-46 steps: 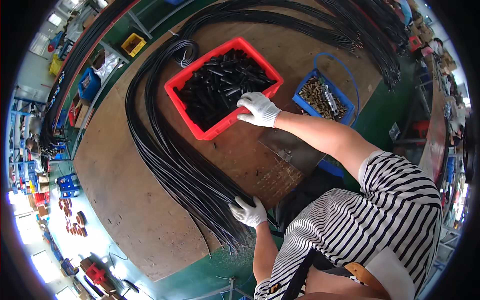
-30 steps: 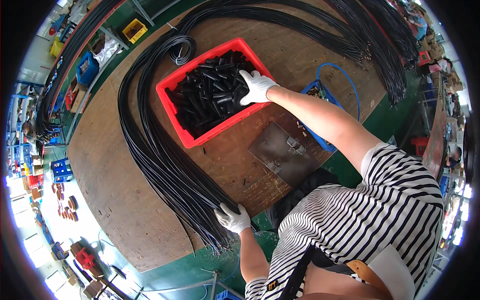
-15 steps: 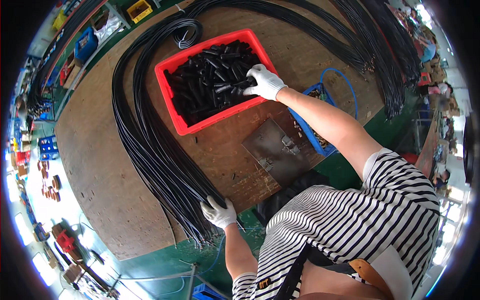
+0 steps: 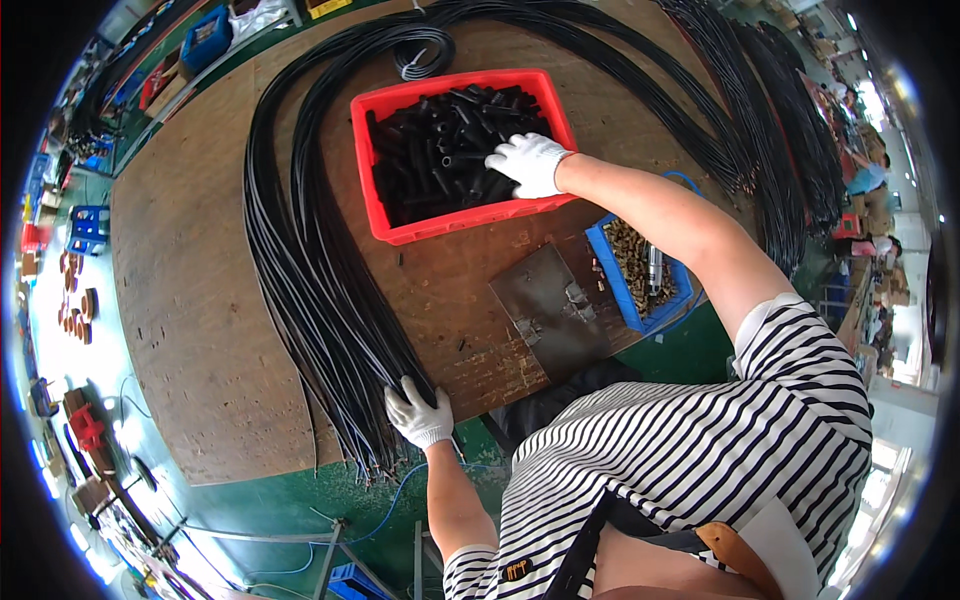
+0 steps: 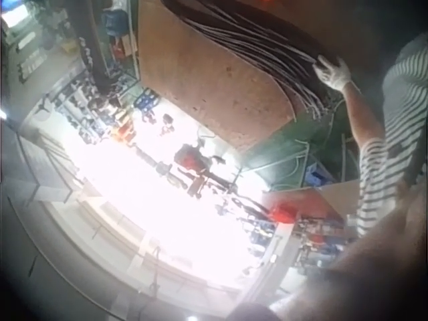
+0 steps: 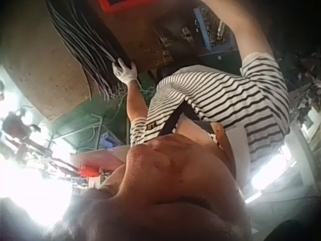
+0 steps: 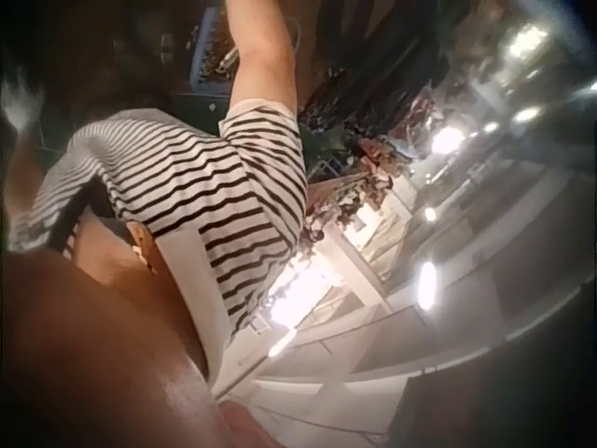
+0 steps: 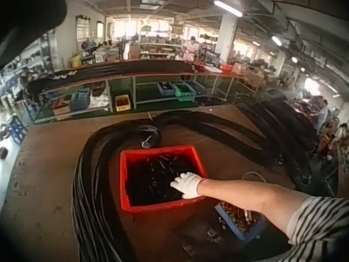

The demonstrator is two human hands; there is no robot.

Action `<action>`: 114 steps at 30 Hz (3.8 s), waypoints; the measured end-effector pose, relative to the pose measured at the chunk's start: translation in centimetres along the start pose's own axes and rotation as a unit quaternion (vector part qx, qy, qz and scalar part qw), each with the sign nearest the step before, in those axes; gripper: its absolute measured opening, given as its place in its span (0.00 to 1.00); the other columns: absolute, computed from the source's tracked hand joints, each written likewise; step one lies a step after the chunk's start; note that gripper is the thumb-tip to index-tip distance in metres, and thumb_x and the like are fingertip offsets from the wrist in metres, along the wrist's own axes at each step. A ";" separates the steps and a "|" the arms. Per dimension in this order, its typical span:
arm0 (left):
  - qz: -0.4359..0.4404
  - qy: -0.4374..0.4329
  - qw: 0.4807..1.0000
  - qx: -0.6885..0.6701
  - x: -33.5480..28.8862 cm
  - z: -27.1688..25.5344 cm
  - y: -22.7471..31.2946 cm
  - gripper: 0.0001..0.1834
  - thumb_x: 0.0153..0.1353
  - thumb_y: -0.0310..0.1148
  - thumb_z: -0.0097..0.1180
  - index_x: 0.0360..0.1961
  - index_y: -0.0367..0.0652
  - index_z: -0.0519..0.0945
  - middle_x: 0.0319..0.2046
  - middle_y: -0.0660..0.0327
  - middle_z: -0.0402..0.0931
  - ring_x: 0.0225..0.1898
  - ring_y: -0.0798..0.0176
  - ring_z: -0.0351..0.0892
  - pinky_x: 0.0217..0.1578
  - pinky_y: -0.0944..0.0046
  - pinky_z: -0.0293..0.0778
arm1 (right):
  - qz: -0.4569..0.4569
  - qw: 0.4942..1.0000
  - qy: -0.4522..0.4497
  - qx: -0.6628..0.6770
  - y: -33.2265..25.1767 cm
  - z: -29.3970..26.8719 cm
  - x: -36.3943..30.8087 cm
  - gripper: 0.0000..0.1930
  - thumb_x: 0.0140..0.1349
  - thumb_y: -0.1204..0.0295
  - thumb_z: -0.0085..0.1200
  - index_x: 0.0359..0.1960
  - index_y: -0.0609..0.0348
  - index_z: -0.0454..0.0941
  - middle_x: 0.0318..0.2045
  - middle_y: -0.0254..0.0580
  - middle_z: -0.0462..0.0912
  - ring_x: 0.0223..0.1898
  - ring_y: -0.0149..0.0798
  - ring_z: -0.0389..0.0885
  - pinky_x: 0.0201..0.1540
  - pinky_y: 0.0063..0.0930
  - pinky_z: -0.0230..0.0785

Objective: The person caps the ends of black electrical cables with plastic caps by hand.

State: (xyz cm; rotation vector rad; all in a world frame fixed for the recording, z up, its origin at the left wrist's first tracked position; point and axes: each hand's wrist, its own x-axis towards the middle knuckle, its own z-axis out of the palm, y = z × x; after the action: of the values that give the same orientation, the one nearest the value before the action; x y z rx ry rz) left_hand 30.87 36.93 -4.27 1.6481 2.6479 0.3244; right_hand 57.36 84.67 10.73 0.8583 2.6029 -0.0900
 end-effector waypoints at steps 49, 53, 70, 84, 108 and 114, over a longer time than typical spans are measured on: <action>0.000 0.049 0.999 0.007 -0.2 0.9 0.1 0.45 0.50 0.50 0.75 0.70 0.52 0.76 0.70 0.41 0.65 0.69 0.34 0.68 0.68 0.37 0.70 | 0.180 0.606 0.304 0.713 -0.1 4.3 -1.9 0.08 0.65 0.70 0.69 0.43 0.49 0.83 0.33 0.29 0.88 0.29 0.25 0.82 0.28 0.24 0.69; -0.069 -0.024 0.996 0.059 -0.4 0.9 4.1 0.40 0.60 0.43 0.71 0.71 0.37 0.71 0.63 0.51 0.71 0.63 0.44 0.73 0.65 0.43 0.70 | 0.096 0.614 0.257 0.740 -6.5 2.9 -6.4 0.09 0.64 0.71 0.67 0.44 0.53 0.82 0.38 0.31 0.87 0.31 0.25 0.81 0.29 0.22 0.70; -0.214 -0.206 0.947 0.122 6.2 1.0 9.4 0.23 0.60 0.36 0.70 0.52 0.39 0.76 0.45 0.51 0.81 0.47 0.48 0.89 0.45 0.50 0.87 | 0.108 0.560 -0.018 0.821 -24.6 16.4 -12.8 0.19 0.58 0.76 0.73 0.48 0.57 0.78 0.38 0.29 0.81 0.41 0.28 0.80 0.52 0.31 0.75; -0.268 -0.203 0.940 0.059 6.9 0.8 10.8 0.21 0.59 0.39 0.67 0.48 0.39 0.78 0.47 0.49 0.81 0.44 0.44 0.89 0.41 0.47 0.87 | 0.188 0.575 0.016 0.796 -24.0 18.5 -12.6 0.18 0.55 0.73 0.73 0.45 0.56 0.78 0.37 0.29 0.81 0.41 0.30 0.78 0.51 0.32 0.75; -0.014 -0.100 0.990 -0.103 4.2 0.5 11.7 0.39 0.55 0.36 0.71 0.69 0.49 0.73 0.67 0.44 0.70 0.67 0.38 0.72 0.65 0.41 0.71 | 0.225 0.661 0.090 0.710 -25.7 18.2 -6.0 0.23 0.53 0.66 0.73 0.49 0.57 0.80 0.39 0.38 0.88 0.42 0.38 0.87 0.51 0.34 0.77; 0.075 -0.241 0.953 -0.168 8.9 5.6 10.5 0.15 0.61 0.30 0.62 0.50 0.48 0.86 0.51 0.46 0.82 0.50 0.38 0.86 0.50 0.42 0.84 | 0.198 0.586 0.112 0.777 -25.1 16.3 -10.2 0.19 0.56 0.77 0.72 0.47 0.57 0.77 0.36 0.28 0.79 0.39 0.27 0.78 0.48 0.28 0.75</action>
State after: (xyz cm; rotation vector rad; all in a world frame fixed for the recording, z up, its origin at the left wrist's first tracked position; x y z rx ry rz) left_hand 36.84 50.30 -6.99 1.5738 1.9970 0.3043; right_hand 55.84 55.69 -1.83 1.9176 1.7717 -2.4569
